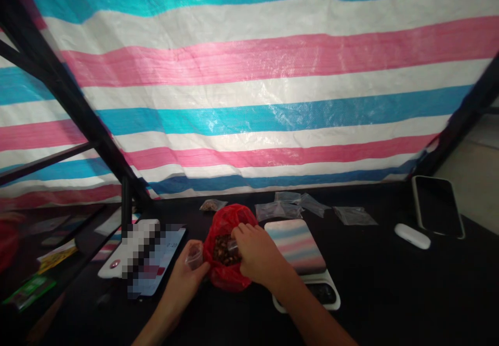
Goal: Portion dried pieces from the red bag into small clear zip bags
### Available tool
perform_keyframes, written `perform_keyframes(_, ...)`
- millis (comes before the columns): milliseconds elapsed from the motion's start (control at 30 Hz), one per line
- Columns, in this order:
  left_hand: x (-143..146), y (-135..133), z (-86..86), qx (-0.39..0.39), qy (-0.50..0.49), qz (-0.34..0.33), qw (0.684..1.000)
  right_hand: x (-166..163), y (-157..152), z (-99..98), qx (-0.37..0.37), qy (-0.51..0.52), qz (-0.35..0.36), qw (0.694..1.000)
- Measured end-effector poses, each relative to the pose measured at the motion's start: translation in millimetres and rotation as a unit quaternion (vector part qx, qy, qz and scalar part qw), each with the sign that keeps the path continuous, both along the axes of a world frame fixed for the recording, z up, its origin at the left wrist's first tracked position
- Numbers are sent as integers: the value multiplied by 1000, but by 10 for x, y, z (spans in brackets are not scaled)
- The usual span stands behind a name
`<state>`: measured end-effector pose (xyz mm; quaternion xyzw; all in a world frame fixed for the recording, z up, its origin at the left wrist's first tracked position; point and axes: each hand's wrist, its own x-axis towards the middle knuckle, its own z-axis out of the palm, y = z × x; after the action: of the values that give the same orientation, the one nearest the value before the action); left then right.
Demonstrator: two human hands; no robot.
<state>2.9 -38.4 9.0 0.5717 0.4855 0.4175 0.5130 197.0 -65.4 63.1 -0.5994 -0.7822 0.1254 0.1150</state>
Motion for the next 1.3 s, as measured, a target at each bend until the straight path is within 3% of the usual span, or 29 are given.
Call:
perform_keyframes(333, 28, 16, 103, -43, -49, 49, 997, -109, 58, -79, -10, -14, -38, 999)
perform_keyframes(500, 41, 90, 88, -42, -30, 35, 998, -148, 78, -115, 5, -30, -64, 997)
perform_keyframes(833, 56, 55, 150, -51, -90, 42, 994, -125, 91, -159, 5, -7, -90, 996)
perform_keyframes(1033, 4, 65, 92, -35, -83, -47, 995, -161, 84, -147, 3, 4, -80, 997)
perform_keyframes(1100, -28, 62, 96, 0, -52, -44, 998, -150, 87, -148, 2, 18, -87, 996)
perform_keyframes(1233, -36, 78, 159, 159, 66, 106, 979, -97, 101, -165, 0, 62, -94, 994)
perform_keyframes(1300, 2, 136, 217, 194, 99, 126, 968, -54, 110, -177, 8, 91, -98, 991)
